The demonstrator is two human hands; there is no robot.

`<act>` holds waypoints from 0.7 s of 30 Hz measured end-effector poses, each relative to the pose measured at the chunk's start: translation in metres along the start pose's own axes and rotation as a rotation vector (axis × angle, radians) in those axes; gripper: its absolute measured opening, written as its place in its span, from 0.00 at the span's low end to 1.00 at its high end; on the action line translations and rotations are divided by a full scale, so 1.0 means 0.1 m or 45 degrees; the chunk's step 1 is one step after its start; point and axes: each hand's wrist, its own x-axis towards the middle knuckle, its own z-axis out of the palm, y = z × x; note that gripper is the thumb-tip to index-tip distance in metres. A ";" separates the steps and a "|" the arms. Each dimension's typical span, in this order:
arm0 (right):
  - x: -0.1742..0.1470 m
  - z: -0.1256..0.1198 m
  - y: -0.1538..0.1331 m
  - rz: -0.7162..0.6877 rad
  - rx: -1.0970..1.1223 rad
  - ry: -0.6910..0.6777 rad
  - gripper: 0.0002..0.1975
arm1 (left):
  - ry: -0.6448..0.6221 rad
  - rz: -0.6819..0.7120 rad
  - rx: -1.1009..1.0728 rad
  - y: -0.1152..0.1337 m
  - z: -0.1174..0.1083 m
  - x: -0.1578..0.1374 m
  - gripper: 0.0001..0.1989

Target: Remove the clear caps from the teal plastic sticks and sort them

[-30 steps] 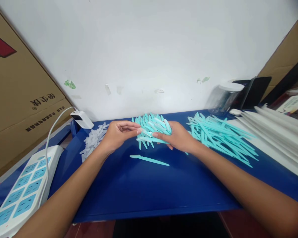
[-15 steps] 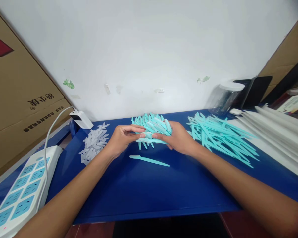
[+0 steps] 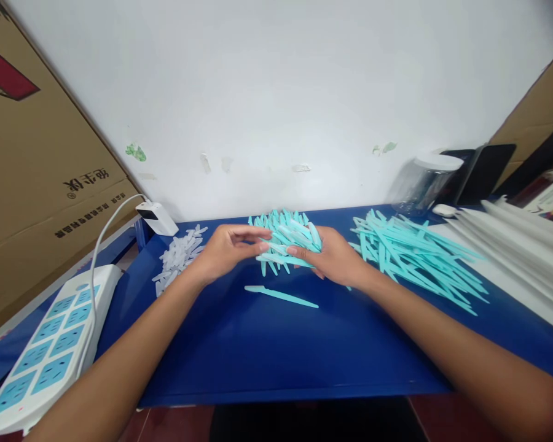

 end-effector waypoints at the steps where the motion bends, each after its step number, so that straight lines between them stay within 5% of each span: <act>1: 0.00 -0.01 0.00 0.000 -0.030 -0.040 0.18 | 0.040 0.012 0.094 0.00 -0.11 0.02 0.26; 5: -0.02 -0.03 -0.02 -0.022 -0.144 -0.095 0.18 | 0.417 -0.023 0.959 -0.08 -0.64 0.05 0.17; 8: -0.03 -0.02 -0.02 -0.055 -0.098 -0.094 0.17 | 0.177 -0.274 1.325 -0.19 -0.94 0.04 0.11; 14: 0.00 -0.02 -0.01 -0.046 -0.161 -0.073 0.11 | -0.048 -0.650 1.368 -0.35 -1.18 0.05 0.12; 21: -0.01 -0.03 -0.01 -0.046 -0.126 -0.078 0.11 | -0.108 -0.519 1.127 -0.40 -1.09 0.07 0.19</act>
